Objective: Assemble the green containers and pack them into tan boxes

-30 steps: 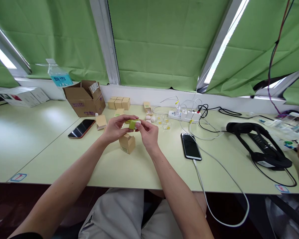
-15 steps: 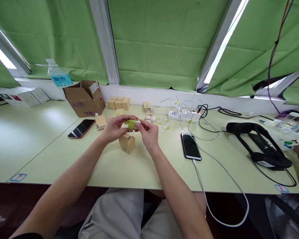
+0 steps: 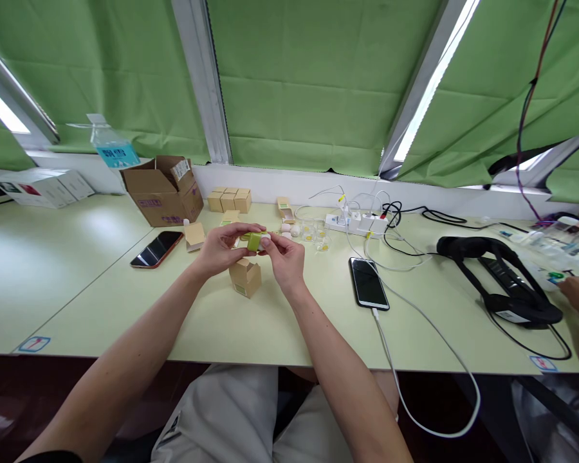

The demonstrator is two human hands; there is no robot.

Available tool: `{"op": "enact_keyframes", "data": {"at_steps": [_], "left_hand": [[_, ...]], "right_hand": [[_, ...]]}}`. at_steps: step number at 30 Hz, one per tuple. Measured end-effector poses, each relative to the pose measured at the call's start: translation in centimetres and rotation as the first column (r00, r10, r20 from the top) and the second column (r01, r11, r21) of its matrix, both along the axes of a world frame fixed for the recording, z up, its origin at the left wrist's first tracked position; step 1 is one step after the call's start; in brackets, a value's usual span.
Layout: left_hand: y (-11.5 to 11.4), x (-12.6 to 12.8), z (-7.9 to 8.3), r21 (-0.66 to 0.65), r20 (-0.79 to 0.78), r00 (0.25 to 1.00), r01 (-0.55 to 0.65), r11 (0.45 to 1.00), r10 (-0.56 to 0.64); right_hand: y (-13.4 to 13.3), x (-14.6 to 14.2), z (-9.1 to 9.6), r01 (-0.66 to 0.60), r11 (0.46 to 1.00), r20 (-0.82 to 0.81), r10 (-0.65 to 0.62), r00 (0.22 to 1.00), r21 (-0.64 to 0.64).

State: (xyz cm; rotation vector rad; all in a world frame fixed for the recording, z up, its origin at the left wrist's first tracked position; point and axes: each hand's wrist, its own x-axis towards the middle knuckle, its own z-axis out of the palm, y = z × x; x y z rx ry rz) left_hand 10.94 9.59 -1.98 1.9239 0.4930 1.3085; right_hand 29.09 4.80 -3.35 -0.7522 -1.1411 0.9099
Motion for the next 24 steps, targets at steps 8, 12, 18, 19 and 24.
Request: {"op": "enact_keyframes", "data": {"at_steps": [8, 12, 18, 19, 24], "left_hand": [[-0.03, 0.12, 0.07, -0.009, 0.006, 1.000, -0.013, 1.000, 0.013], [0.03, 0.18, -0.10, 0.002, 0.009, 1.000, -0.026, 1.000, 0.026], [-0.18, 0.62, -0.25, -0.059, 0.061, 0.998, -0.003, 0.998, 0.007], [-0.24, 0.72, -0.25, -0.061, 0.066, 0.998, -0.006, 0.998, 0.011], [-0.44, 0.91, -0.12, -0.082, 0.079, 0.997, -0.001, 0.997, 0.008]], "right_hand": [[0.18, -0.06, -0.22, -0.002, 1.000, 0.004, 0.002, 1.000, -0.002], [0.04, -0.27, -0.26, 0.005, 1.000, -0.015, -0.005, 1.000, -0.012], [-0.09, -0.55, -0.37, 0.018, 1.000, -0.037, -0.018, 0.999, -0.005], [-0.11, -0.59, -0.39, 0.023, 1.000, -0.038, -0.023, 0.999, -0.002], [-0.19, -0.60, -0.48, 0.052, 0.998, -0.016, -0.052, 0.999, 0.020]]}}
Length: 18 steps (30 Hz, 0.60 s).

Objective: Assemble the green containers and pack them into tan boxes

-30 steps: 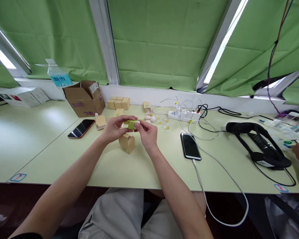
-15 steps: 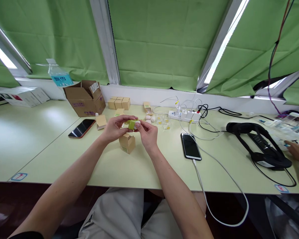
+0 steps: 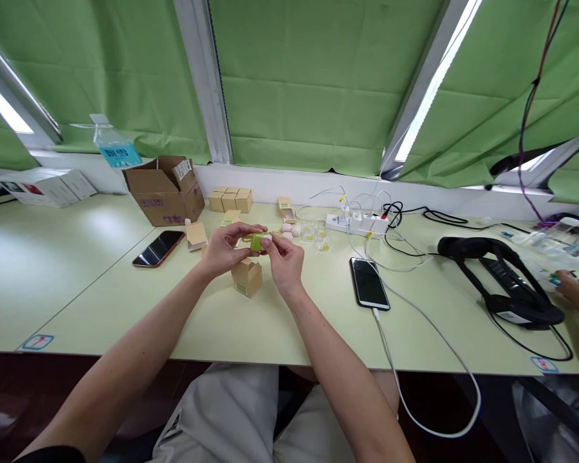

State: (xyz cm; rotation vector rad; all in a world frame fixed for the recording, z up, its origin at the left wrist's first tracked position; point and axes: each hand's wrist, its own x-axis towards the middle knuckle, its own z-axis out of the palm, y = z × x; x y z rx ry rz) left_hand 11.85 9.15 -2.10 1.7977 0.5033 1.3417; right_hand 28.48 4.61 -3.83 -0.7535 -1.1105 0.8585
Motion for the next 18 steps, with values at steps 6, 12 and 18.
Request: {"op": "enact_keyframes", "data": {"at_steps": [6, 12, 18], "left_hand": [[0.32, -0.61, 0.15, 0.016, -0.046, 0.999, 0.021, 1.000, -0.021], [0.34, -0.70, 0.32, 0.001, -0.039, 0.998, 0.039, 0.999, -0.039], [0.09, -0.33, 0.24, -0.008, -0.012, 1.000, 0.024, 1.000, -0.024]], "right_hand": [[0.26, 0.28, -0.10, -0.024, 0.999, 0.025, 0.025, 0.999, -0.023], [0.33, 0.24, 0.02, -0.044, 0.998, 0.000, 0.044, 0.999, -0.034], [-0.27, 0.05, 0.38, -0.026, 0.999, 0.003, 0.026, 1.000, -0.035]]}}
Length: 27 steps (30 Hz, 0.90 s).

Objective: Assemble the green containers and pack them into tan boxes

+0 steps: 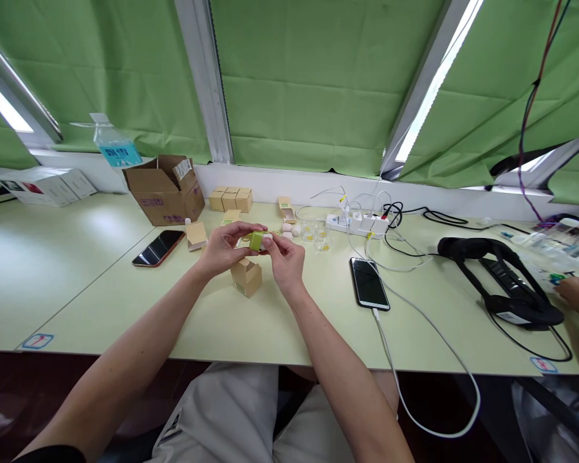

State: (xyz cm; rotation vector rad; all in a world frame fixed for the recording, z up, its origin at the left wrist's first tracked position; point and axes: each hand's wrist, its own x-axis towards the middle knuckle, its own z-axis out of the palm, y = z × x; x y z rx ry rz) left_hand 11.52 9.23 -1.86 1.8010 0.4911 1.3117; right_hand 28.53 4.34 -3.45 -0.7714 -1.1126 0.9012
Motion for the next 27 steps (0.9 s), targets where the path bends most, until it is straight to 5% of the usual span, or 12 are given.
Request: {"op": "enact_keyframes", "data": {"at_steps": [27], "left_hand": [[-0.01, 0.12, 0.06, 0.018, -0.008, 1.000, 0.009, 1.000, -0.008]], "right_hand": [[0.22, -0.29, -0.41, 0.050, 0.999, 0.032, -0.050, 0.998, 0.008]]}}
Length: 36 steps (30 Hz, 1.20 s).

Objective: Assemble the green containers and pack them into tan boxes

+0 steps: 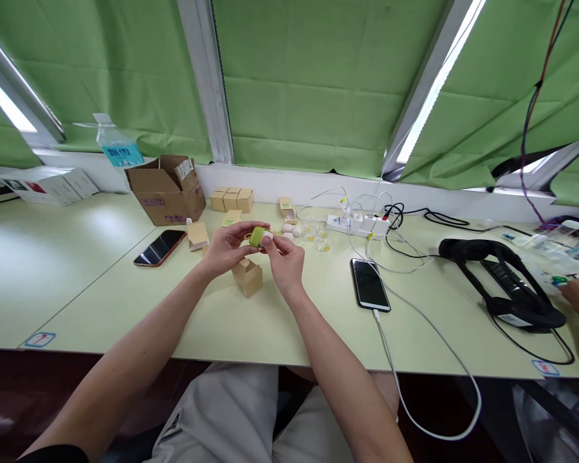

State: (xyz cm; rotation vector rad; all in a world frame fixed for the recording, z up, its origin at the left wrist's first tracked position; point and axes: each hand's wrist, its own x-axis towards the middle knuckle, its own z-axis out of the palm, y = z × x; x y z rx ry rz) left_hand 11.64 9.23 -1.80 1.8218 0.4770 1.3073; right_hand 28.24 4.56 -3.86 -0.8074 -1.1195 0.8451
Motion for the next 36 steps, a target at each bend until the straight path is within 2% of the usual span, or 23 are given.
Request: {"op": "enact_keyframes", "data": {"at_steps": [6, 10, 15, 20, 23, 25, 26, 28, 29, 30, 31, 33, 36], "left_hand": [[0.1, -0.2, 0.4, -0.020, 0.116, 0.991, 0.071, 0.997, -0.069], [0.0, -0.5, 0.6, -0.047, 0.133, 0.988, 0.079, 0.996, -0.072], [0.2, -0.3, 0.0, -0.040, 0.116, 0.993, 0.038, 0.998, -0.033], [0.6, 0.0, -0.6, -0.035, 0.083, 0.995, -0.054, 0.998, 0.057], [0.9, -0.1, -0.5, -0.052, 0.086, 0.987, -0.130, 0.990, 0.134], [1.3, -0.4, -0.5, -0.086, 0.113, 0.977, -0.172, 0.981, 0.181], [1.5, -0.5, -0.5, -0.112, 0.131, 0.970, -0.189, 0.976, 0.203], [2.0, -0.8, -0.7, -0.171, 0.173, 0.954, -0.218, 0.961, 0.247], [2.2, -1.0, -0.8, -0.197, 0.193, 0.944, -0.230, 0.953, 0.268], [2.4, -1.1, -0.9, -0.217, 0.208, 0.936, -0.239, 0.946, 0.284], [2.6, -1.1, -1.1, -0.229, 0.216, 0.931, -0.245, 0.942, 0.294], [2.7, -1.2, -1.2, -0.226, 0.216, 0.930, -0.248, 0.942, 0.297], [2.6, -1.1, -1.2, -0.198, 0.207, 0.936, -0.244, 0.949, 0.284]], "right_hand": [[-0.3, 0.3, 0.2, -0.071, 0.995, -0.039, 0.073, 0.997, 0.067], [-0.3, 0.5, 0.2, -0.055, 0.995, -0.047, 0.059, 0.997, 0.081], [0.0, 0.5, 0.0, -0.021, 0.998, 0.033, 0.019, 0.999, 0.053], [0.7, 0.7, -0.3, 0.013, 1.000, 0.073, -0.013, 0.997, 0.003], [1.6, 1.9, -0.6, 0.104, 0.995, 0.126, -0.103, 0.987, -0.003], [2.4, 3.4, -1.0, 0.277, 0.960, 0.227, -0.264, 0.937, -0.028], [2.8, 4.4, -1.2, 0.405, 0.913, 0.323, -0.373, 0.870, -0.039], [3.5, 6.3, -1.8, 0.656, 0.755, 0.541, -0.545, 0.640, -0.015], [3.8, 7.1, -2.2, 0.740, 0.672, 0.623, -0.575, 0.530, -0.008], [4.1, 7.9, -2.7, 0.789, 0.615, 0.684, -0.572, 0.453, -0.008], [4.4, 8.4, -3.1, 0.811, 0.585, 0.726, -0.552, 0.410, -0.013], [4.9, 9.1, -4.1, 0.804, 0.593, 0.777, -0.481, 0.407, -0.054], [5.5, 9.6, -5.4, 0.760, 0.639, 0.782, -0.413, 0.467, -0.117]]}}
